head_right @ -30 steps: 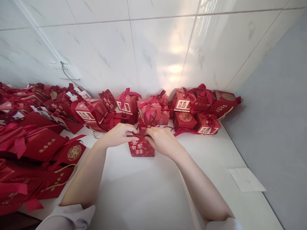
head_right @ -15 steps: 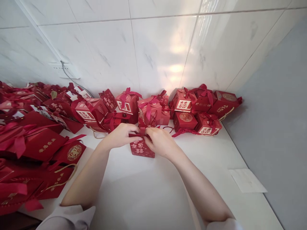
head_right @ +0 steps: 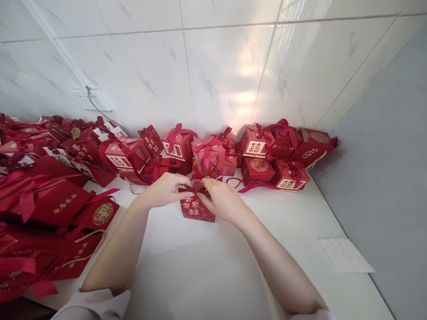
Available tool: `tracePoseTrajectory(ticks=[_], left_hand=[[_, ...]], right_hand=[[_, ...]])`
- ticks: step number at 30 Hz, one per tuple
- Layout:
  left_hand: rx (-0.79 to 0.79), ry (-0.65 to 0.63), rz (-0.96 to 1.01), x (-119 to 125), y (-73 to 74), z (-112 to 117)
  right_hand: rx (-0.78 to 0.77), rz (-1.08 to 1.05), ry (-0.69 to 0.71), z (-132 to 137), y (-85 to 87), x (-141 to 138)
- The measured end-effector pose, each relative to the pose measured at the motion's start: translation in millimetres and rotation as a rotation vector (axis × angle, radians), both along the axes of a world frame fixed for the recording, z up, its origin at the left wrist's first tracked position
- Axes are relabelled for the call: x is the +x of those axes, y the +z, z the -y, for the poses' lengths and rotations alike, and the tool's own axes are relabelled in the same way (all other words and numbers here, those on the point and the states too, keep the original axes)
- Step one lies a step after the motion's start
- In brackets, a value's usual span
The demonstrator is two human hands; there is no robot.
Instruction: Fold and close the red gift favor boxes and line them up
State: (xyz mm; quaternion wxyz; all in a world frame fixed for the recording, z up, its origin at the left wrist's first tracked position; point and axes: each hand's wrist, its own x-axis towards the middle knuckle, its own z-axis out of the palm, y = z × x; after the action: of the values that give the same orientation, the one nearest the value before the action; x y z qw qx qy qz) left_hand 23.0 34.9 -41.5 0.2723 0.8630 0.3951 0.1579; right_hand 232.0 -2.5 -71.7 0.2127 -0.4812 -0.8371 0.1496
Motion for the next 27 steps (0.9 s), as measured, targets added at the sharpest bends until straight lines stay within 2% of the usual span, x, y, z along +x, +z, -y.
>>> tracePoseTrajectory(ticks=[9,17,27], left_hand=[[0.133,0.018,-0.106,9,0.4,5],[0.164,-0.031,-0.174,8,7.8,8],[0.314,-0.113,-0.228,15,4.7,6]], right_hand=[[0.030,-0.028,0.061,-1,1.4,0],[0.012,-0.057,0.061,-3,-1.3,3],[0.212,0.116,0.084,-4,3.8,8]])
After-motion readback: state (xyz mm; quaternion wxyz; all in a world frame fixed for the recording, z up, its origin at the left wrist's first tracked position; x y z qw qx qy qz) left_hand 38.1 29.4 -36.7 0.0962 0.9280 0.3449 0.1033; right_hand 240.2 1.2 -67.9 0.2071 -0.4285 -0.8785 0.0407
